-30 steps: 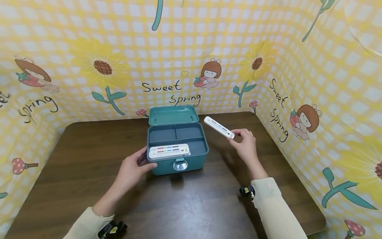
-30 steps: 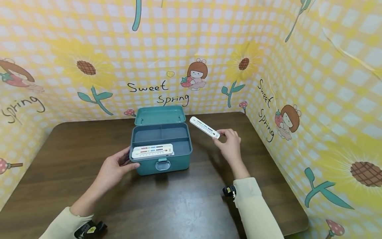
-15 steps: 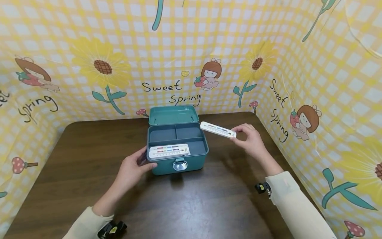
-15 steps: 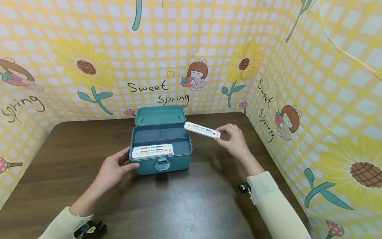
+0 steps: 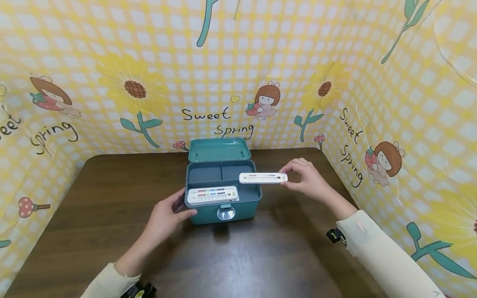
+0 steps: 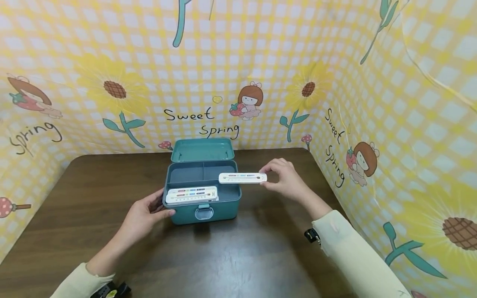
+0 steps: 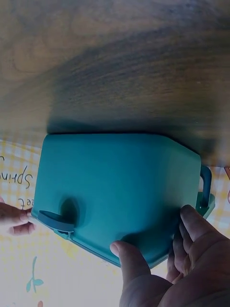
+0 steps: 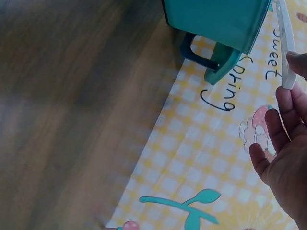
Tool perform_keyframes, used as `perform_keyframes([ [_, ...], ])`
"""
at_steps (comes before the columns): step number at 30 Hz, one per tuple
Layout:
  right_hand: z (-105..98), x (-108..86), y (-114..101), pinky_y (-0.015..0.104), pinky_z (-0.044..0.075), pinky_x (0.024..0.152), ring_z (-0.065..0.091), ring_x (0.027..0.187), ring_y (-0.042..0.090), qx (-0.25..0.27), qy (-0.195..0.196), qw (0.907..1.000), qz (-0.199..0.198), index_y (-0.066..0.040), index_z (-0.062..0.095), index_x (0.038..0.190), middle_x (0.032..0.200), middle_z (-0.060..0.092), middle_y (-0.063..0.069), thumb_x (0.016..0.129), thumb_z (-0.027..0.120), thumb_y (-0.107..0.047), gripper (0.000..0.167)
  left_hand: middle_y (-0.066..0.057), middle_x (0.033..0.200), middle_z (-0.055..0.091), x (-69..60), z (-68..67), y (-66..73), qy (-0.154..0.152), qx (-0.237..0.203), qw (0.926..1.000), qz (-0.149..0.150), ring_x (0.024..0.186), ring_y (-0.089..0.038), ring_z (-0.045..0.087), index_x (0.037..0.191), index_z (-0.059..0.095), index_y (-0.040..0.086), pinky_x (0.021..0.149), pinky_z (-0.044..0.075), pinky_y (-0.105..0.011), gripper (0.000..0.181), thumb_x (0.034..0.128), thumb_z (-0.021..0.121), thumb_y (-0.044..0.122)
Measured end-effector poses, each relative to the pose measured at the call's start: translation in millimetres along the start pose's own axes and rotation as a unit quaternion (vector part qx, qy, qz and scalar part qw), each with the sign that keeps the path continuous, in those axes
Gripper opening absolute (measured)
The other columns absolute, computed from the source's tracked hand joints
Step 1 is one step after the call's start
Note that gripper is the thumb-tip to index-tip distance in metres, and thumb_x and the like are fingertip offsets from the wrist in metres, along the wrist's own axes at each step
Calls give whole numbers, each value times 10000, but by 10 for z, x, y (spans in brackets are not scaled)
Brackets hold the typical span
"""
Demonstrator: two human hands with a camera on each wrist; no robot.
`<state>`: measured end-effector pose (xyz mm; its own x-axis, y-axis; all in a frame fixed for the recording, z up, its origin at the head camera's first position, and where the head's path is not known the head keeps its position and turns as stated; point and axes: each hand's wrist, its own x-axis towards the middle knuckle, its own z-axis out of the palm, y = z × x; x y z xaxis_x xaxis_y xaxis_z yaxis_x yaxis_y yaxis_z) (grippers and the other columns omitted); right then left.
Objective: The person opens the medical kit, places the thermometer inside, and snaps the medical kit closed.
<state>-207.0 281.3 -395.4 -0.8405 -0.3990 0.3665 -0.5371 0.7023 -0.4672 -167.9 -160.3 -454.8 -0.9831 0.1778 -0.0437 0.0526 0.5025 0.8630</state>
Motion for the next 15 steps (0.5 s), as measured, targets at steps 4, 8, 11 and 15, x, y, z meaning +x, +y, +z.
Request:
perform_keyframes([
  [4, 31, 49, -35, 469, 358, 962, 562, 1082, 204, -153, -251, 9994, -177, -166, 739, 1047, 1068, 716, -37, 788, 892, -144, 302, -164, 1536, 510, -35, 9, -5, 1, 60, 10000, -8, 1359, -356, 555, 1572, 413, 87, 1019, 519, -469, 895, 857, 827, 433],
  [8, 25, 107, -79, 443, 352, 934, 554, 1056, 188, -414, -444, 9977, -309, -175, 744, 1039, 1042, 707, -51, 789, 890, -169, 290, -152, 1537, 512, -41, 16, -2, -11, 63, 10000, 35, 1362, -352, 553, 1574, 413, 100, 1019, 519, -470, 874, 868, 822, 413],
  [11, -1, 172, -122, 440, 352, 925, 554, 1046, 198, -529, -563, 9963, -379, -183, 748, 1033, 1016, 703, -61, 794, 886, -193, 276, -151, 1536, 514, -35, 13, 11, 17, 59, 10000, 58, 1362, -356, 552, 1573, 415, 102, 1014, 518, -472, 855, 877, 820, 389],
  [15, -34, 262, -169, 448, 354, 934, 556, 1042, 203, -601, -813, 9941, -397, -191, 751, 1032, 1014, 701, -68, 812, 875, -211, 253, -155, 1539, 508, -26, 0, 27, 23, 113, 9999, 1, 1363, -358, 551, 1576, 409, 98, 1011, 519, -470, 861, 877, 818, 392],
])
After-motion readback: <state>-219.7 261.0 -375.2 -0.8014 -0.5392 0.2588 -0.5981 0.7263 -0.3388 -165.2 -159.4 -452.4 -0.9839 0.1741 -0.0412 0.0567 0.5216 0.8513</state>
